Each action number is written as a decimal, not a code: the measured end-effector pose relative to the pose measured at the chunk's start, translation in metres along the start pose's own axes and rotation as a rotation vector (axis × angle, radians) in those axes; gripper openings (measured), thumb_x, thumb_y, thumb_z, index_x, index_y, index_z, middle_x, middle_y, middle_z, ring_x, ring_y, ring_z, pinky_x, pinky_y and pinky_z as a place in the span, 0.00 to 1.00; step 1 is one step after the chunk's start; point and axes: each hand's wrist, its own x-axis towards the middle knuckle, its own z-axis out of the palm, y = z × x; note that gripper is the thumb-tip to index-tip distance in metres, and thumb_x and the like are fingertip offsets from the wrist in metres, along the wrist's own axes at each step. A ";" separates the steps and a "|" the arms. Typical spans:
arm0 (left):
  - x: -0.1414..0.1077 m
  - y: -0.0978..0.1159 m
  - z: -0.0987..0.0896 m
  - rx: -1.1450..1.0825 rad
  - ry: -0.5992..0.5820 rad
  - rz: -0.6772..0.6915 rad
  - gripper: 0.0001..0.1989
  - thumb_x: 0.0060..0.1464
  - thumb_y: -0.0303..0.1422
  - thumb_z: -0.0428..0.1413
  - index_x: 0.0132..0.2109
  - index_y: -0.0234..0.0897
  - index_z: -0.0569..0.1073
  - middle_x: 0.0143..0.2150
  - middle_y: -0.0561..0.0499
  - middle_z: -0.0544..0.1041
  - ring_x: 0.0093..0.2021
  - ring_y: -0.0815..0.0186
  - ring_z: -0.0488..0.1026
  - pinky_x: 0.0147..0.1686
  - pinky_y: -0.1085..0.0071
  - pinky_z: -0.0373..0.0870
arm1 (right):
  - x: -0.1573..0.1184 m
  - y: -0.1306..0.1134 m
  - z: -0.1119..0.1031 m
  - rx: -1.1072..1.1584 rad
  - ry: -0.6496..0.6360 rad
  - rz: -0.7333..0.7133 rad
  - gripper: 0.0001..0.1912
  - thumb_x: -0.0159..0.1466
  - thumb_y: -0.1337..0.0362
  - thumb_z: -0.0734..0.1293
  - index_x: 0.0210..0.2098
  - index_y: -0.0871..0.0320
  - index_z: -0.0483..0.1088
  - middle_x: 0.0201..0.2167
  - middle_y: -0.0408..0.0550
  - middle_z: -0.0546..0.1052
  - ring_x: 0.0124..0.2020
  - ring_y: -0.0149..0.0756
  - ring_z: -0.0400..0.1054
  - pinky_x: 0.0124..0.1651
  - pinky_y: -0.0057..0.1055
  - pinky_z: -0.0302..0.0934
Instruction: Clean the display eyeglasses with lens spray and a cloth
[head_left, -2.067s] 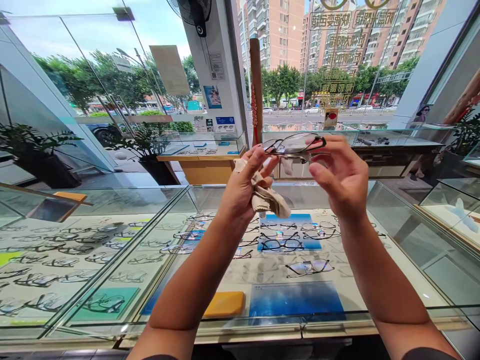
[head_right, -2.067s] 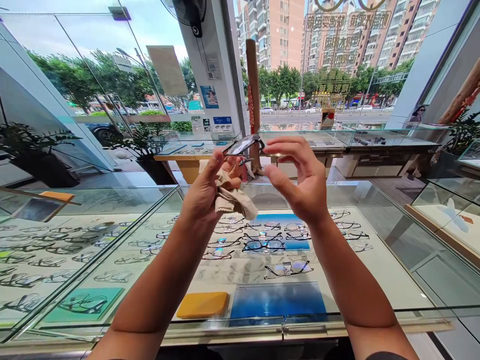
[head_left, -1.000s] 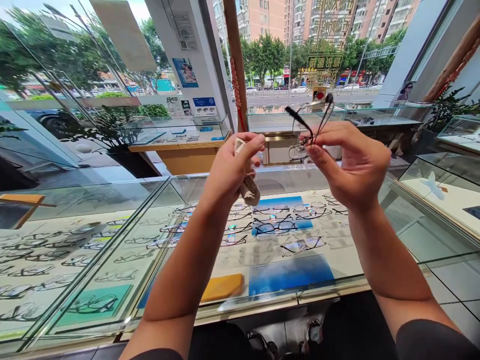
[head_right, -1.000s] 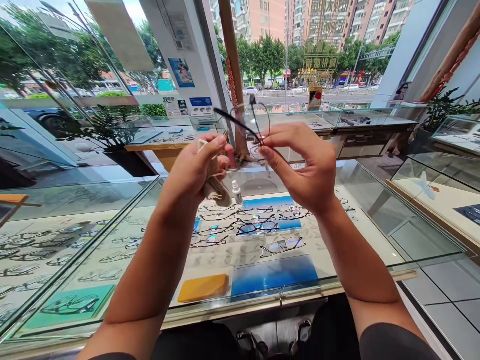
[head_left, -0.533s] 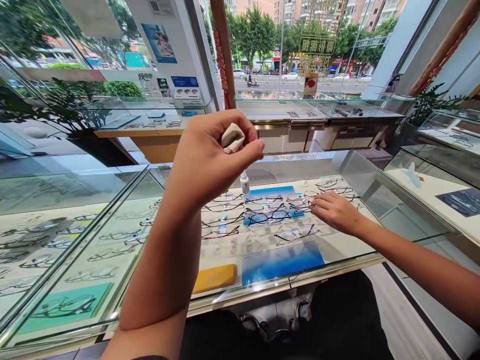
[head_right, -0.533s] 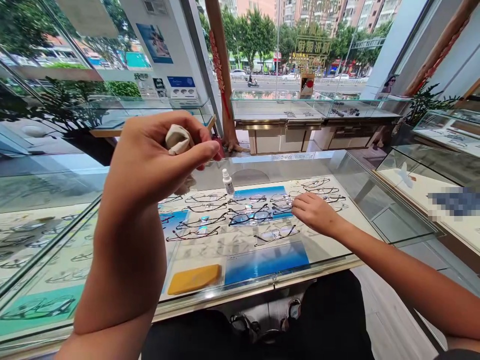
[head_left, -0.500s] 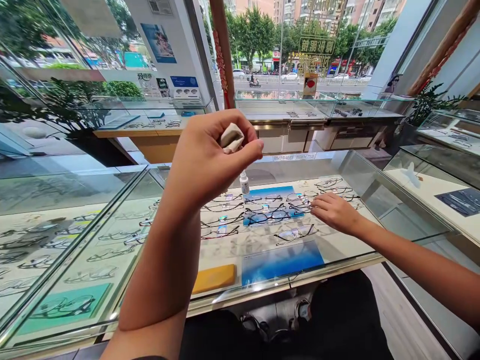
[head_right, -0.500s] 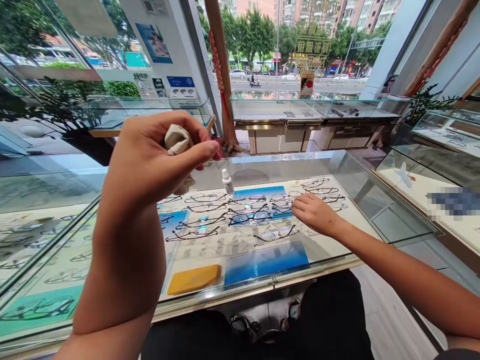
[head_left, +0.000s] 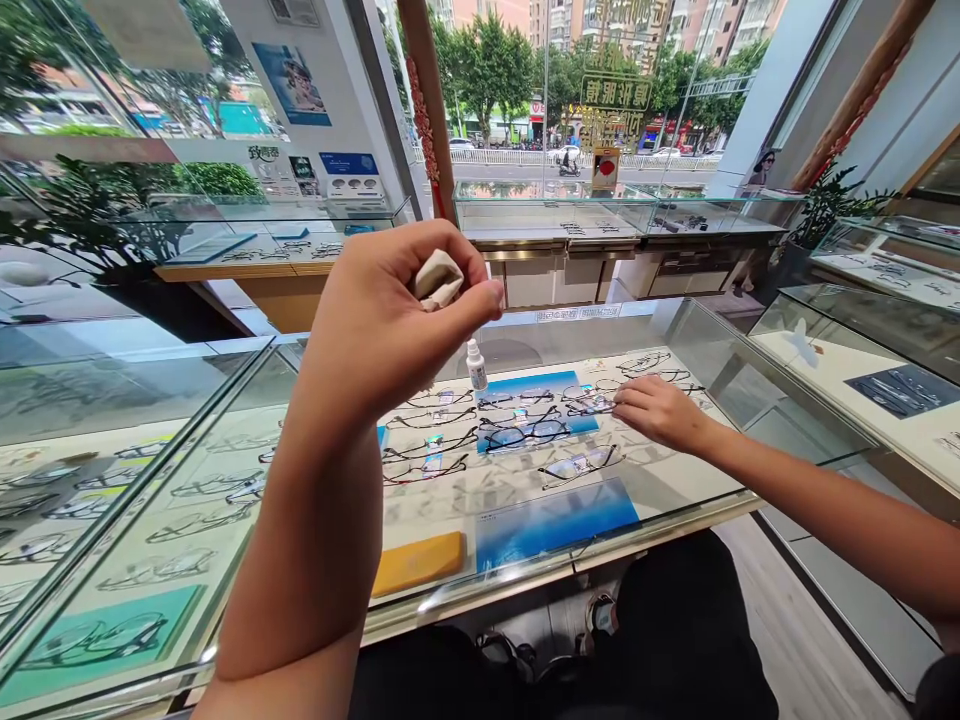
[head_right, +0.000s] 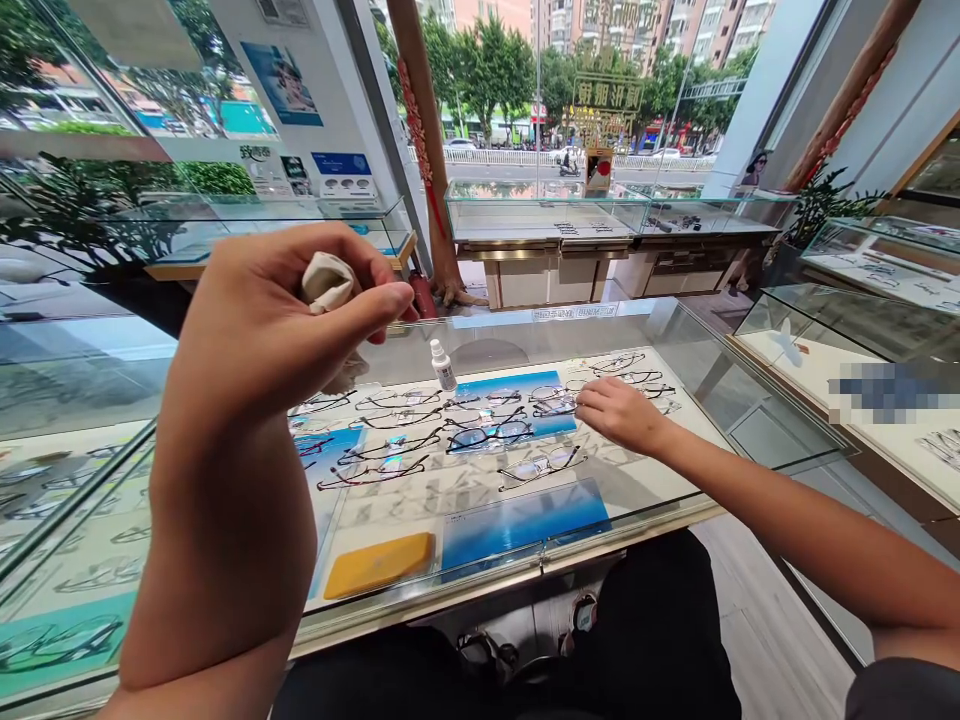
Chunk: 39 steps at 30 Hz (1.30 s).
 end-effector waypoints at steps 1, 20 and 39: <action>0.000 0.000 0.000 0.006 0.000 0.000 0.06 0.54 0.31 0.64 0.31 0.37 0.74 0.27 0.56 0.77 0.28 0.72 0.69 0.29 0.71 0.61 | -0.003 -0.001 0.004 0.006 -0.010 -0.030 0.08 0.76 0.69 0.66 0.40 0.58 0.77 0.41 0.50 0.83 0.50 0.43 0.73 0.53 0.40 0.65; 0.001 -0.006 -0.001 0.046 -0.002 0.036 0.07 0.54 0.34 0.63 0.31 0.39 0.74 0.26 0.57 0.75 0.27 0.71 0.68 0.29 0.70 0.61 | 0.004 -0.012 0.007 0.143 -0.134 0.117 0.13 0.76 0.63 0.66 0.37 0.58 0.78 0.42 0.52 0.83 0.45 0.45 0.73 0.48 0.41 0.61; -0.007 0.006 -0.021 0.129 -0.127 -0.014 0.08 0.59 0.37 0.60 0.32 0.41 0.75 0.28 0.54 0.76 0.29 0.66 0.67 0.29 0.69 0.61 | 0.090 0.042 -0.058 0.466 -0.727 0.831 0.08 0.67 0.60 0.70 0.39 0.54 0.83 0.31 0.46 0.84 0.30 0.37 0.76 0.32 0.31 0.59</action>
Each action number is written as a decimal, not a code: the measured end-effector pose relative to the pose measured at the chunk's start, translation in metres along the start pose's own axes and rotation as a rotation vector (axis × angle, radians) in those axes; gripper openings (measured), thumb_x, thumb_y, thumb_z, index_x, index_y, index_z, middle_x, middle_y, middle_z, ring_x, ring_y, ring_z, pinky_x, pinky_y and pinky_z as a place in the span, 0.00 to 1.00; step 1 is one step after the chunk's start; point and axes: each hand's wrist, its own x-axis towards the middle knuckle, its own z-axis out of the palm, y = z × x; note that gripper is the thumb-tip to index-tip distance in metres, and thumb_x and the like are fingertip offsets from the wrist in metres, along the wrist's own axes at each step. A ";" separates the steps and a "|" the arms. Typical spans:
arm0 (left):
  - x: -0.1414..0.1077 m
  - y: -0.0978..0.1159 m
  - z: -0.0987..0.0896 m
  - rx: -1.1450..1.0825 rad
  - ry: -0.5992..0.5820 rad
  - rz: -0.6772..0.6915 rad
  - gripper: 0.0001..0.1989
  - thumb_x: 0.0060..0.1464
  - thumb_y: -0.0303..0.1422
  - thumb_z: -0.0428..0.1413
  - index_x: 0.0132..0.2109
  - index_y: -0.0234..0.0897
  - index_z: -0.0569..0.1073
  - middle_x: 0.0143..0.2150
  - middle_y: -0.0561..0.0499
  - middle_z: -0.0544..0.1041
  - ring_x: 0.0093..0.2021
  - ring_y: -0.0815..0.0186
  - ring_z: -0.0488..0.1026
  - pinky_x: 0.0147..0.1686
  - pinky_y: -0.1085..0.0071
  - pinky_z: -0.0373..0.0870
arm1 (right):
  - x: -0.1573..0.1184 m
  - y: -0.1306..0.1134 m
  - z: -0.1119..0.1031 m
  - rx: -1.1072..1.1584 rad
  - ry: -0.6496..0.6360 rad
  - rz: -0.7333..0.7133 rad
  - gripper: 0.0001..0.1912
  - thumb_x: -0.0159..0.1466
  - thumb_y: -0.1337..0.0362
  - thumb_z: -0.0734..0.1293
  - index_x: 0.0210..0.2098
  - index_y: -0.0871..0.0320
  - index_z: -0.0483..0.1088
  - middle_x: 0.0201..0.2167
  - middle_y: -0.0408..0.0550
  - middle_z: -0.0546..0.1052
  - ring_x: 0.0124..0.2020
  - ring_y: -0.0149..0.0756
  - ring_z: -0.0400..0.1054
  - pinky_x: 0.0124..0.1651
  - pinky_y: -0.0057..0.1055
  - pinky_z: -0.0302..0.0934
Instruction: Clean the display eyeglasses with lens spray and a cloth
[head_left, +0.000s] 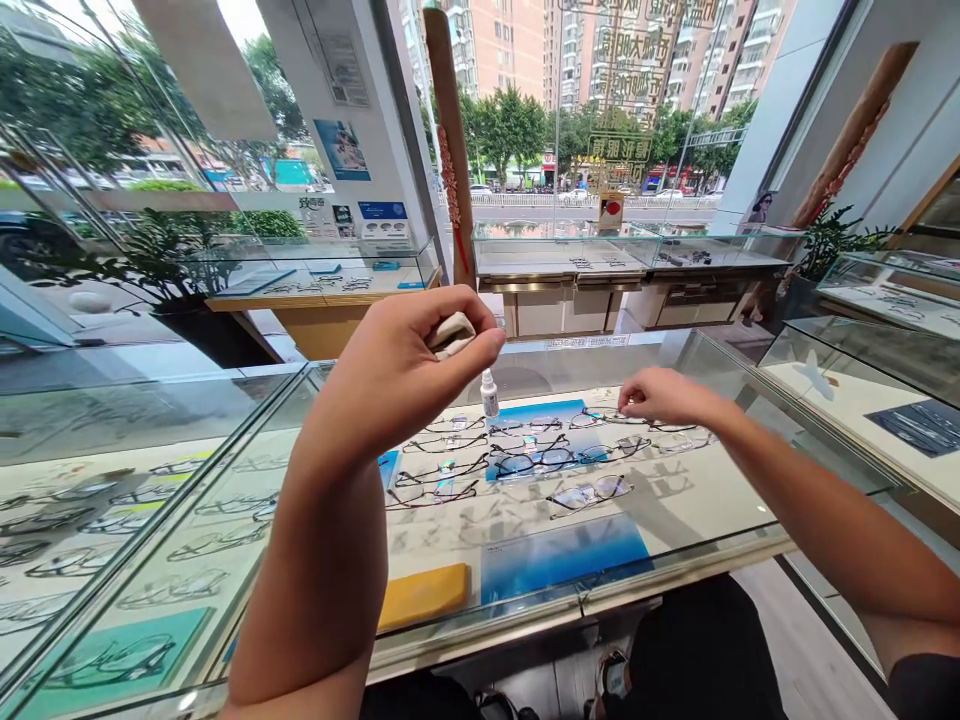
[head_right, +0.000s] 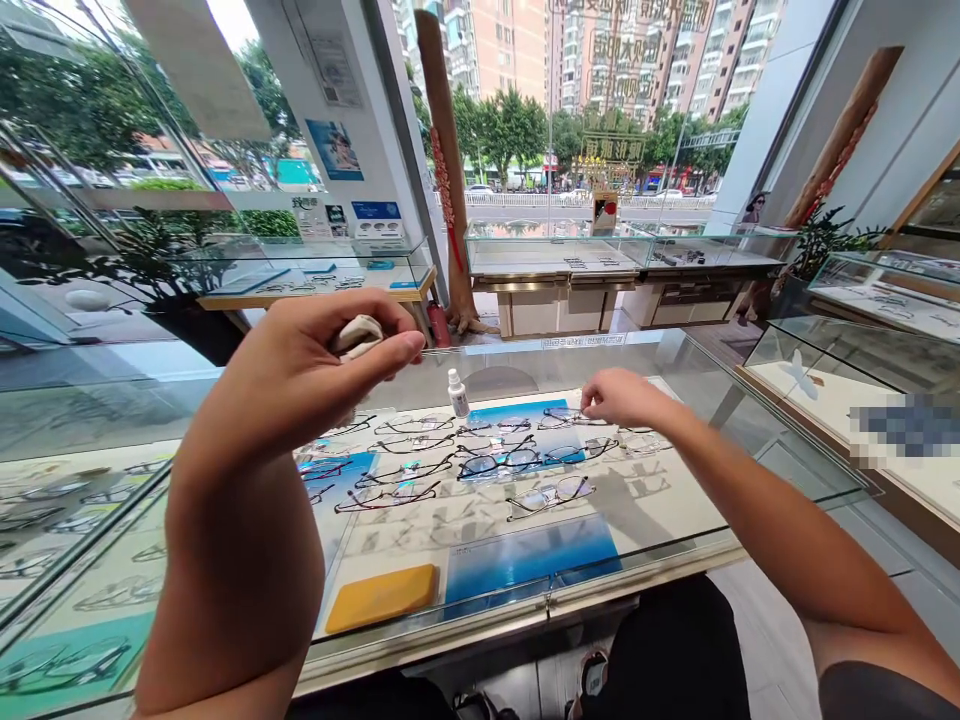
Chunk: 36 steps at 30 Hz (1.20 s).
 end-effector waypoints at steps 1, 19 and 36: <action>0.001 -0.001 -0.001 0.004 0.013 -0.006 0.08 0.58 0.37 0.60 0.32 0.41 0.75 0.28 0.54 0.76 0.29 0.66 0.68 0.29 0.69 0.61 | -0.001 0.001 -0.021 0.035 -0.025 -0.009 0.10 0.67 0.58 0.70 0.40 0.54 0.82 0.29 0.46 0.84 0.28 0.36 0.76 0.32 0.31 0.61; 0.011 -0.022 0.020 -0.149 -0.099 -0.129 0.13 0.65 0.44 0.59 0.41 0.39 0.80 0.32 0.51 0.80 0.30 0.67 0.76 0.30 0.71 0.70 | -0.022 -0.111 -0.050 0.186 0.749 -0.681 0.10 0.73 0.66 0.67 0.49 0.50 0.81 0.43 0.43 0.86 0.40 0.40 0.80 0.40 0.36 0.65; 0.020 -0.038 0.044 -0.326 0.047 -0.113 0.13 0.59 0.43 0.66 0.45 0.40 0.78 0.39 0.50 0.80 0.31 0.68 0.72 0.31 0.71 0.69 | -0.017 -0.115 -0.048 0.491 0.648 -0.773 0.10 0.74 0.58 0.68 0.48 0.51 0.81 0.45 0.45 0.86 0.45 0.41 0.79 0.46 0.39 0.72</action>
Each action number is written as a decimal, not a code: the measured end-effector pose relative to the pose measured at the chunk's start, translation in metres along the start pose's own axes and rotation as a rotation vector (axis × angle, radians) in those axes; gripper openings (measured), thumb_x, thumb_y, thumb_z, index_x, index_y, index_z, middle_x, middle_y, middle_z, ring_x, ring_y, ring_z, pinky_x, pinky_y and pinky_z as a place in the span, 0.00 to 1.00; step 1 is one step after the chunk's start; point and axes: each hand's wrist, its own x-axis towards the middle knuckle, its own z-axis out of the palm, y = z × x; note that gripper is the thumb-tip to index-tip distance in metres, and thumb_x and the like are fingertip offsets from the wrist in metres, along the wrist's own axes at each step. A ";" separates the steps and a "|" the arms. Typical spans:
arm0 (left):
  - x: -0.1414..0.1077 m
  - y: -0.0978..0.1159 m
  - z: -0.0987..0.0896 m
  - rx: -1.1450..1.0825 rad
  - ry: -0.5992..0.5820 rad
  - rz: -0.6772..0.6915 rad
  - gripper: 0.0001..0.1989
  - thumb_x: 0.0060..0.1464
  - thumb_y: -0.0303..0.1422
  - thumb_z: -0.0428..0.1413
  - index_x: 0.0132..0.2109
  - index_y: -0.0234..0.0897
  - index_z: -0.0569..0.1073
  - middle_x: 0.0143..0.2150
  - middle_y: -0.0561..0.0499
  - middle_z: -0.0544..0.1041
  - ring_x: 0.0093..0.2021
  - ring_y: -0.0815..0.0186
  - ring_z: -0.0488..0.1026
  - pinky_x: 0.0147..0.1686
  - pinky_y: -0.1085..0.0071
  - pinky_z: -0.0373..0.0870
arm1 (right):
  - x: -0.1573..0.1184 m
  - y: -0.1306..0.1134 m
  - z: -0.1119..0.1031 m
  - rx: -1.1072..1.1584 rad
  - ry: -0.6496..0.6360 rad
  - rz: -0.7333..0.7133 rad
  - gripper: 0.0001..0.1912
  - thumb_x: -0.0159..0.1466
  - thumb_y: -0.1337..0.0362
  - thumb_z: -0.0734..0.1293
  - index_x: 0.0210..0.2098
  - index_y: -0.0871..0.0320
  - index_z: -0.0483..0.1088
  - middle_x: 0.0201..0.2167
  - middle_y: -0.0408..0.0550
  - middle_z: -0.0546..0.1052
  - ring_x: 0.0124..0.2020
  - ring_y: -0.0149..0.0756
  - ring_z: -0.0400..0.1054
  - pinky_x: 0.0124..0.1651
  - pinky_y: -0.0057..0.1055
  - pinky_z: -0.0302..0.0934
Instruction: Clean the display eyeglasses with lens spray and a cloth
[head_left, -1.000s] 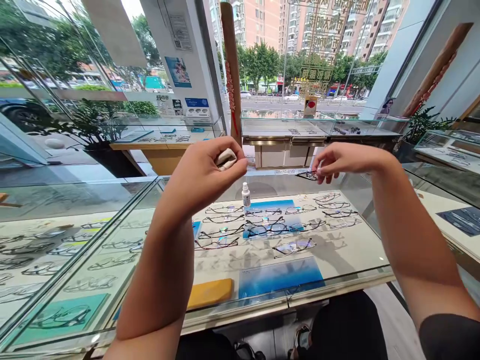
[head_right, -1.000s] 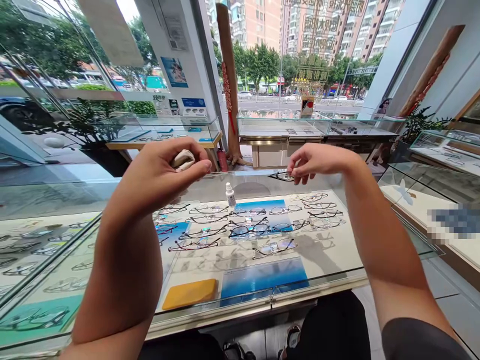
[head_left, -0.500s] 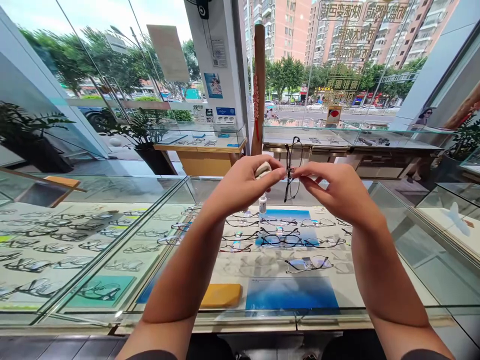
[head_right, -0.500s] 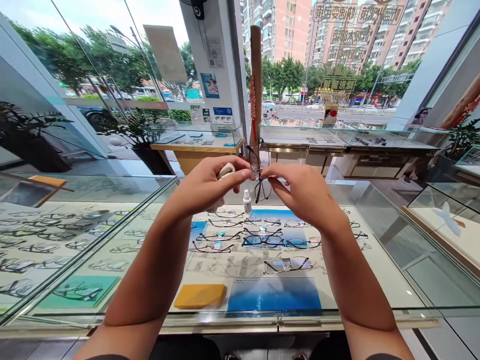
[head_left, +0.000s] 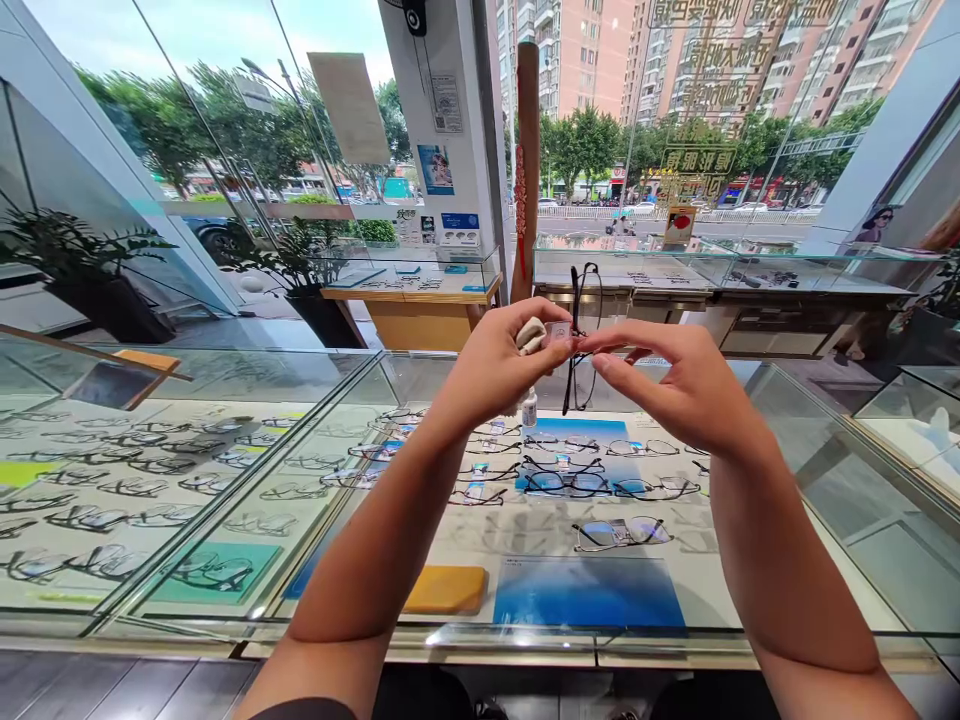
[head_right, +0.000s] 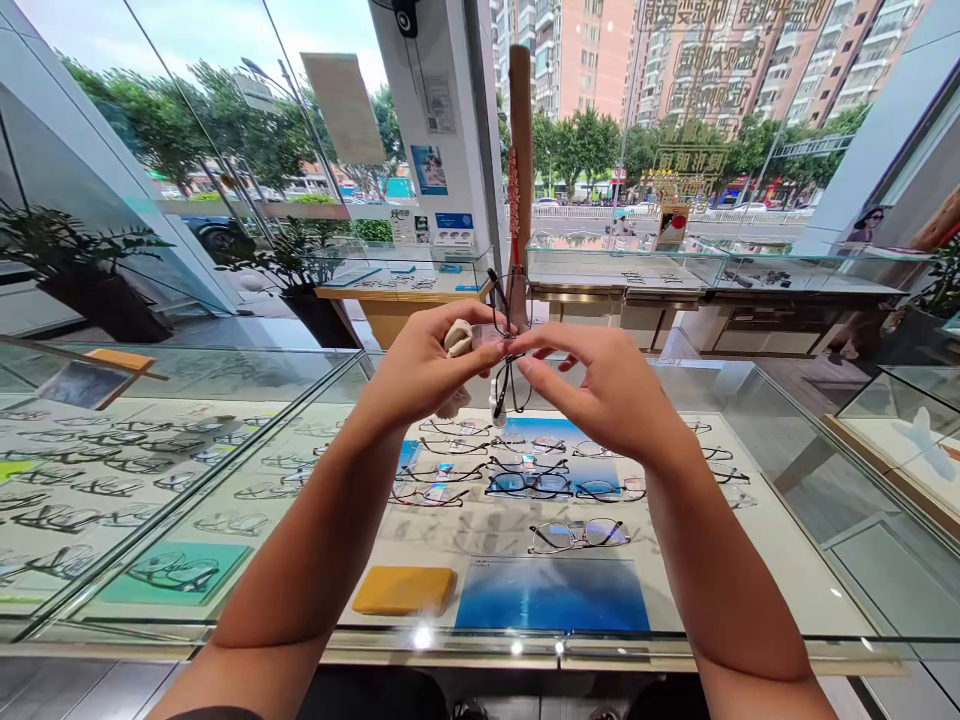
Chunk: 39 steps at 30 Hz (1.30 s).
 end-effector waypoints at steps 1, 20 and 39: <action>0.001 -0.002 0.001 -0.019 0.007 -0.009 0.14 0.58 0.44 0.67 0.44 0.40 0.78 0.38 0.51 0.79 0.30 0.68 0.72 0.30 0.71 0.68 | 0.001 0.001 0.001 0.023 0.026 0.002 0.09 0.74 0.58 0.69 0.46 0.52 0.81 0.44 0.45 0.85 0.45 0.40 0.79 0.46 0.39 0.72; 0.004 -0.015 -0.008 0.319 0.231 0.145 0.06 0.64 0.38 0.63 0.41 0.41 0.79 0.36 0.52 0.82 0.34 0.66 0.73 0.37 0.67 0.67 | 0.013 0.042 0.003 0.790 0.042 0.414 0.14 0.58 0.55 0.82 0.32 0.55 0.77 0.35 0.45 0.81 0.38 0.35 0.74 0.45 0.35 0.68; 0.006 -0.023 -0.009 0.696 0.453 0.085 0.10 0.68 0.42 0.61 0.43 0.40 0.79 0.39 0.49 0.83 0.36 0.61 0.75 0.36 0.65 0.62 | 0.008 0.031 -0.010 0.938 -0.131 0.531 0.16 0.61 0.54 0.81 0.34 0.55 0.74 0.50 0.52 0.86 0.45 0.40 0.81 0.49 0.37 0.72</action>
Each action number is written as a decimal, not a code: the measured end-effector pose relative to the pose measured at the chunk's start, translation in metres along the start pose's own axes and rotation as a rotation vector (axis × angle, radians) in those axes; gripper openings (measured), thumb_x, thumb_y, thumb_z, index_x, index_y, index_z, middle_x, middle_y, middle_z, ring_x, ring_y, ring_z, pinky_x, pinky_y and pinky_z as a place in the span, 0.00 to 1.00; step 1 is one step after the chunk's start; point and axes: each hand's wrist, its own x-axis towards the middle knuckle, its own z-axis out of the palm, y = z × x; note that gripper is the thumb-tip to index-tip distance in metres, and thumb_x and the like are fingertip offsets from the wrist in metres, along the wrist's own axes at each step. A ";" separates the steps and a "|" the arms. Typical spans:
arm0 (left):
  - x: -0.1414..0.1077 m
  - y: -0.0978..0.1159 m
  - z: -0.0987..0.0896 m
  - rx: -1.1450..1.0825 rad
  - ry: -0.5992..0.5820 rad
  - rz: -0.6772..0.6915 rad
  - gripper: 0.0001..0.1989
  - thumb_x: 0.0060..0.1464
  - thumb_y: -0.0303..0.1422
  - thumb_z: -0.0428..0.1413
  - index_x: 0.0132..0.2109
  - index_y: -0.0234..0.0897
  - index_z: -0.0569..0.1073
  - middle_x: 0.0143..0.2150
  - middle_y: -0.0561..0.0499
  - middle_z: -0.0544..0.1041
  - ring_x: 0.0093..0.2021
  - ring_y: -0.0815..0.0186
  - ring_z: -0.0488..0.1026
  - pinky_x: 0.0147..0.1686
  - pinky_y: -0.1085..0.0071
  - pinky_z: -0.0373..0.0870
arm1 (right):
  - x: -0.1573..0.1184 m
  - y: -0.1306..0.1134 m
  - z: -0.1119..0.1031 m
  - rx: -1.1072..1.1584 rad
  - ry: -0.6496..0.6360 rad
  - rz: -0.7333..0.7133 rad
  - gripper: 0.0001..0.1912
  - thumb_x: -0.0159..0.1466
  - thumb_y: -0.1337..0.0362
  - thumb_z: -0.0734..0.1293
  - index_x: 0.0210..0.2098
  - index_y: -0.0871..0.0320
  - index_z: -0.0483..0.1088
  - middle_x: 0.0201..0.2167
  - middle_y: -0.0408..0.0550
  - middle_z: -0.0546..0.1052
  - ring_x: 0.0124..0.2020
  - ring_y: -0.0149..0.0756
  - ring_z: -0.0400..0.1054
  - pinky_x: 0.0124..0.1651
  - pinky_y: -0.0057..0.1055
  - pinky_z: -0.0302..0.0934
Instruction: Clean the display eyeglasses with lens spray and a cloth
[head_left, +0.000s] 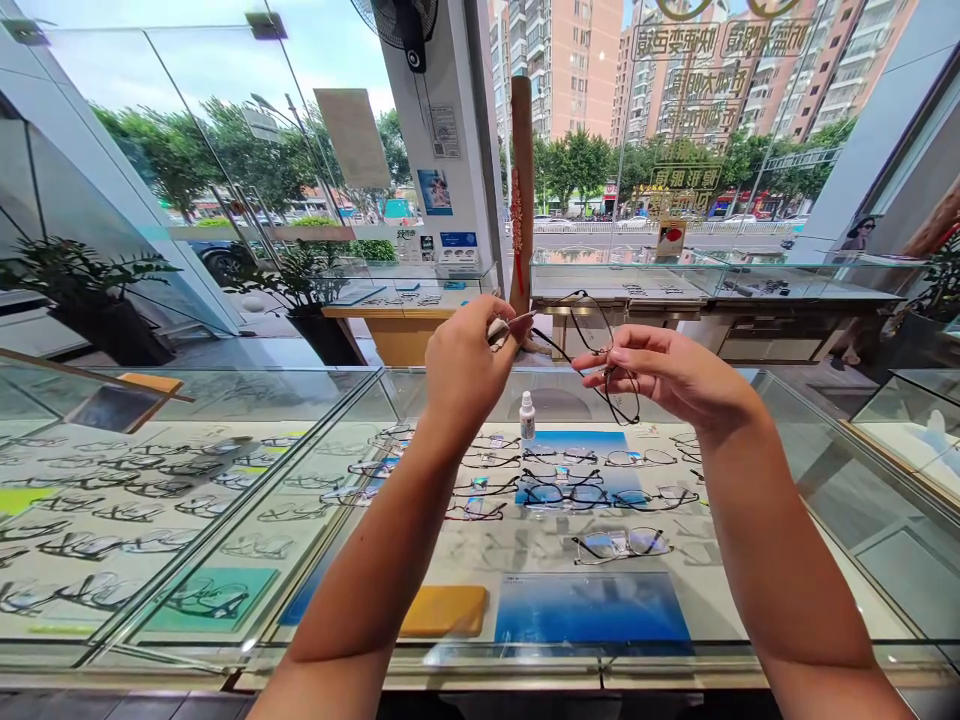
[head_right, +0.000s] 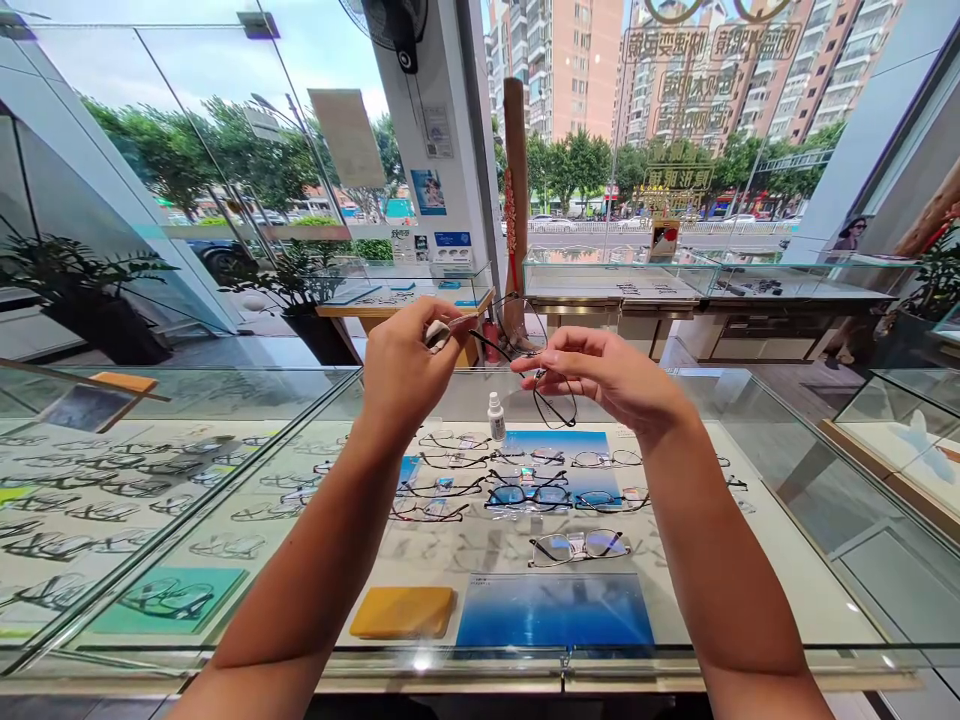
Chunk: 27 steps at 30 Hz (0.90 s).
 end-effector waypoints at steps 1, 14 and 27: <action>-0.001 0.003 -0.001 0.003 0.020 -0.005 0.09 0.67 0.41 0.61 0.44 0.40 0.78 0.40 0.49 0.83 0.37 0.61 0.75 0.37 0.64 0.64 | -0.001 -0.002 0.001 0.020 0.014 0.004 0.16 0.61 0.54 0.82 0.34 0.54 0.74 0.51 0.53 0.86 0.47 0.43 0.82 0.51 0.40 0.73; -0.020 0.041 -0.007 -0.065 -0.511 0.354 0.09 0.67 0.34 0.60 0.52 0.43 0.81 0.42 0.51 0.81 0.37 0.63 0.78 0.37 0.67 0.68 | -0.003 -0.003 -0.002 0.155 0.072 -0.099 0.12 0.66 0.55 0.79 0.39 0.52 0.75 0.59 0.50 0.82 0.61 0.48 0.78 0.62 0.51 0.75; -0.021 0.036 0.011 -0.123 -0.492 0.388 0.08 0.68 0.39 0.61 0.49 0.42 0.83 0.39 0.50 0.80 0.36 0.64 0.76 0.35 0.68 0.64 | 0.005 0.005 -0.001 0.248 0.121 -0.099 0.13 0.64 0.52 0.79 0.38 0.51 0.76 0.59 0.46 0.81 0.64 0.48 0.73 0.59 0.48 0.75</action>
